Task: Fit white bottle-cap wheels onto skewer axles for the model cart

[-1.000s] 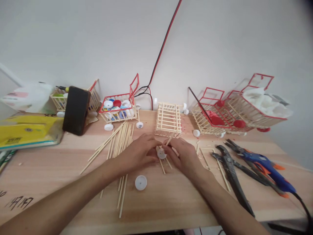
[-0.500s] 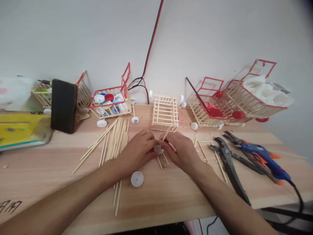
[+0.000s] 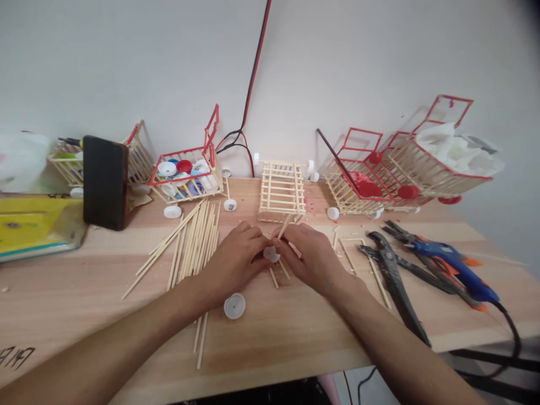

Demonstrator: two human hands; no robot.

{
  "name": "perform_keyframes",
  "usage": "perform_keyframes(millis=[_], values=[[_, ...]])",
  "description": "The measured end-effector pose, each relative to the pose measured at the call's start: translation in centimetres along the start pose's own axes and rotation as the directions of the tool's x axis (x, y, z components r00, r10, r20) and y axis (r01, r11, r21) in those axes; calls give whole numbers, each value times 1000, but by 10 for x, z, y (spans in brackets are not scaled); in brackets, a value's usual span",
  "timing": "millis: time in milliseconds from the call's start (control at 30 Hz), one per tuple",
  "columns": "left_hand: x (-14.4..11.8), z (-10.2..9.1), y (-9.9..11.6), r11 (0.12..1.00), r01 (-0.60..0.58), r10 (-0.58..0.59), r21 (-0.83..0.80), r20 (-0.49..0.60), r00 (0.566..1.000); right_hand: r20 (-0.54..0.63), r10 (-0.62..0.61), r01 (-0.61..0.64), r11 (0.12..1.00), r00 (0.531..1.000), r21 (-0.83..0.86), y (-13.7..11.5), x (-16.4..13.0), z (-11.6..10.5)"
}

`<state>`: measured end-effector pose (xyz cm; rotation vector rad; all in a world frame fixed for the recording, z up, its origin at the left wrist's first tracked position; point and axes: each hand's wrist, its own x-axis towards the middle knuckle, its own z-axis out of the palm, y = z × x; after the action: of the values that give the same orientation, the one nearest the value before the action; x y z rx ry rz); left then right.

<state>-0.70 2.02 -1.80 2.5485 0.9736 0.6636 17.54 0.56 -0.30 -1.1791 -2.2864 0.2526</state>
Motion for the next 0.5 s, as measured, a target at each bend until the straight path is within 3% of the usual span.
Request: perform_keyframes(millis=[500], values=[[-4, -4, -2, 999, 21, -23, 43, 46, 999, 9, 24, -24, 1000, 1000, 4, 0, 0, -1]])
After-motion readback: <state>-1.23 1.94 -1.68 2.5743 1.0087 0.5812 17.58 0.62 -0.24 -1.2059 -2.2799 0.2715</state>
